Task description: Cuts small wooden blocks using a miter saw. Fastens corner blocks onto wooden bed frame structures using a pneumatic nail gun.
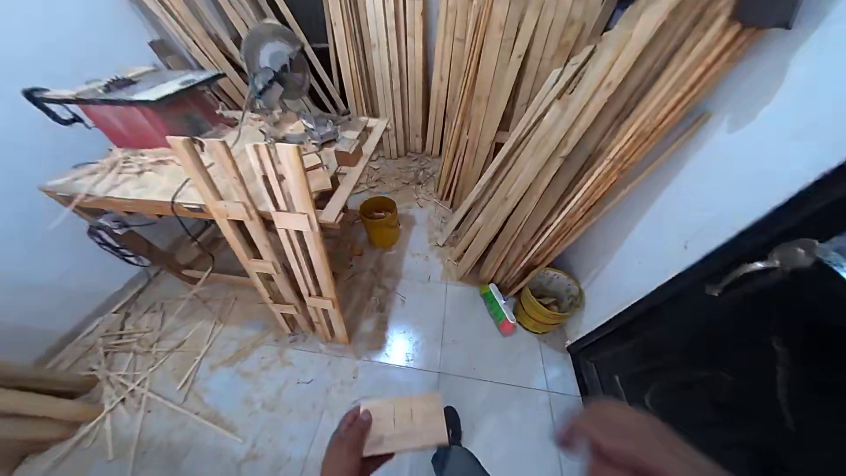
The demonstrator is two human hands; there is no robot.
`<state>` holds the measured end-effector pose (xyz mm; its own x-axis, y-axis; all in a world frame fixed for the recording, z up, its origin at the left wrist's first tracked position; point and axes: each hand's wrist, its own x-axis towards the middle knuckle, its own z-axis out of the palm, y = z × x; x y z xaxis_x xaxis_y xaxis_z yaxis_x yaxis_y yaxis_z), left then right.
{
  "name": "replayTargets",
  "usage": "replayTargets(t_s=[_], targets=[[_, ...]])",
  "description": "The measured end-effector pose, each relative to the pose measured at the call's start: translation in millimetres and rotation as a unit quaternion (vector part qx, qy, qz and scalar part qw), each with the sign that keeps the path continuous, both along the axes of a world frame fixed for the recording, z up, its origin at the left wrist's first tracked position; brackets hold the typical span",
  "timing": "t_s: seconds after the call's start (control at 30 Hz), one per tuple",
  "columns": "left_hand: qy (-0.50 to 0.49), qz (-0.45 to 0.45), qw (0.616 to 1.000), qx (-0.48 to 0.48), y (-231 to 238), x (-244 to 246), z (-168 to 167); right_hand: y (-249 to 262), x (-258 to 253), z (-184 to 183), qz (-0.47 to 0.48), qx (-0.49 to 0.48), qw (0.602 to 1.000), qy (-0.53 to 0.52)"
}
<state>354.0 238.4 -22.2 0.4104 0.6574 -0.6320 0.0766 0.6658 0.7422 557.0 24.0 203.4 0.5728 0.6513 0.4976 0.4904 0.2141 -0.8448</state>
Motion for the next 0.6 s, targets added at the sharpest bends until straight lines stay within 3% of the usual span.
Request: replayTargets(t_s=[0.07, 0.1, 0.13, 0.23, 0.37, 0.47, 0.6], targets=[[-0.029, 0.029, 0.999, 0.014, 46, 60, 24, 81, 65, -68, -0.048, -0.253, 0.965, 0.038], [-0.046, 0.036, 0.998, 0.023, 71, 87, 35, 118, 92, -93, -0.008, -0.358, 0.927, 0.110], [-0.067, 0.039, 0.997, 0.029, 95, 114, 44, 152, 117, -115, 0.035, -0.395, 0.900, 0.183], [-0.159, 0.030, 0.986, 0.041, 168, 189, 53, 237, 181, -143, 0.133, -0.310, 0.871, 0.358], [-0.223, -0.015, 0.973, 0.052, 260, 286, 32, 352, 279, -147, 0.115, -0.242, 0.874, 0.404], [-0.108, -0.122, 0.978, 0.127, 341, 364, 14, 433, 365, -162, 0.070, -0.251, 0.890, 0.374], [0.076, -0.340, 0.890, 0.294, 463, 470, 27, 534, 469, -156, 0.007, -0.281, 0.893, 0.352]])
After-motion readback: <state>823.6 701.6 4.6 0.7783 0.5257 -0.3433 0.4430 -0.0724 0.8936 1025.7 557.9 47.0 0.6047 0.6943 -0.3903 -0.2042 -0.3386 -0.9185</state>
